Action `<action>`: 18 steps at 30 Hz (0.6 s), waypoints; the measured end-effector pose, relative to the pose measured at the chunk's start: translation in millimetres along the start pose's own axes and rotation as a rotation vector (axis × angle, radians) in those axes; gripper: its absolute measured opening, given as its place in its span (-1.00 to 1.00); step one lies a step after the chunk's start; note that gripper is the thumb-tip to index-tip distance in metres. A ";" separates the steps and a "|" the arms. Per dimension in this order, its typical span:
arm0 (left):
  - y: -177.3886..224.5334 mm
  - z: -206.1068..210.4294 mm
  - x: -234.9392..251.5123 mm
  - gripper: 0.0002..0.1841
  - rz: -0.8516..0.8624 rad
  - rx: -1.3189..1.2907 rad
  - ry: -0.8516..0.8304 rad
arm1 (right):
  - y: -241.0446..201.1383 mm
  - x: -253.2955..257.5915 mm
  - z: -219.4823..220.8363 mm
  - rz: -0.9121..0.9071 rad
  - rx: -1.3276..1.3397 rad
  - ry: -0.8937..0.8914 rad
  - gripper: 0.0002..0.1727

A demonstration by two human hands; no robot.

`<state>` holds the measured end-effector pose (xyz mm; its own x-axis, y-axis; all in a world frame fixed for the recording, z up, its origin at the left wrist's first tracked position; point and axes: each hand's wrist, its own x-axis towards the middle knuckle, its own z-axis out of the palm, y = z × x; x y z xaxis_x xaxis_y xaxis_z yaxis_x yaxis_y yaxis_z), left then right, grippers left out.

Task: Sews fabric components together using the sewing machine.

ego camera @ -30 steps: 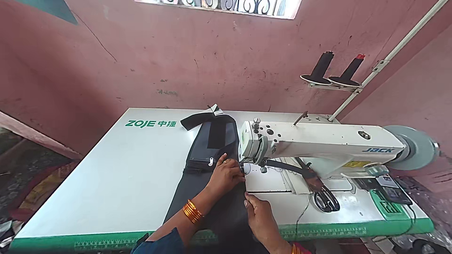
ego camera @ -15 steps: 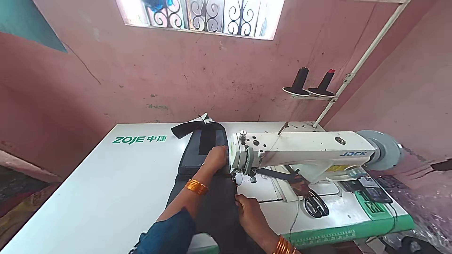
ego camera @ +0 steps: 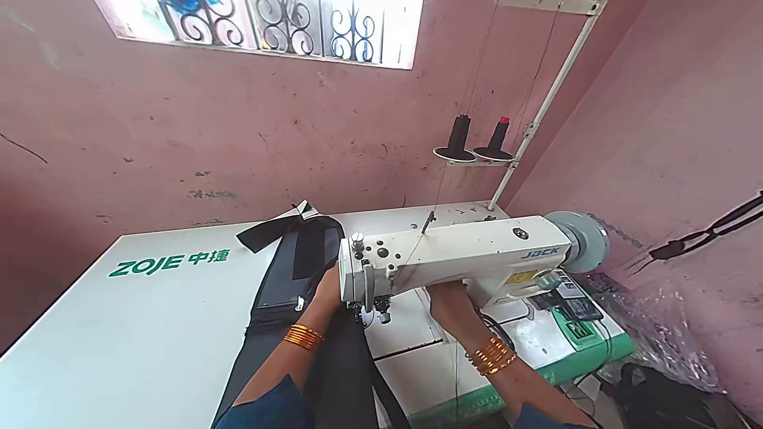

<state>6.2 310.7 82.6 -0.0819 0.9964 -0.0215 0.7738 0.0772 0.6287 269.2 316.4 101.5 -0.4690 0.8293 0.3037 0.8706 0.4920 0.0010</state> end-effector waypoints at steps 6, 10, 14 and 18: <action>-19.6 -0.6 16.5 -0.47 0.167 -0.235 0.124 | -21.2 -63.9 -33.9 0.006 0.125 -0.229 -0.57; -11.2 -11.3 6.9 -0.71 0.068 -0.662 0.156 | -10.4 -130.9 -13.7 0.059 0.350 -0.050 -0.79; -35.1 -8.6 25.4 -0.80 -0.153 -1.186 0.307 | 12.6 -157.0 -13.9 0.178 0.382 0.008 -0.80; -38.6 -11.2 22.9 -0.79 -0.281 -1.402 0.419 | 49.1 -129.1 -22.1 0.265 0.240 0.052 -0.68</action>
<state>-32.6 330.1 66.5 -0.4810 0.8538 -0.1994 -0.4965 -0.0778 0.8645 375.8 227.7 83.4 -0.2178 0.9249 0.3116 0.8984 0.3147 -0.3063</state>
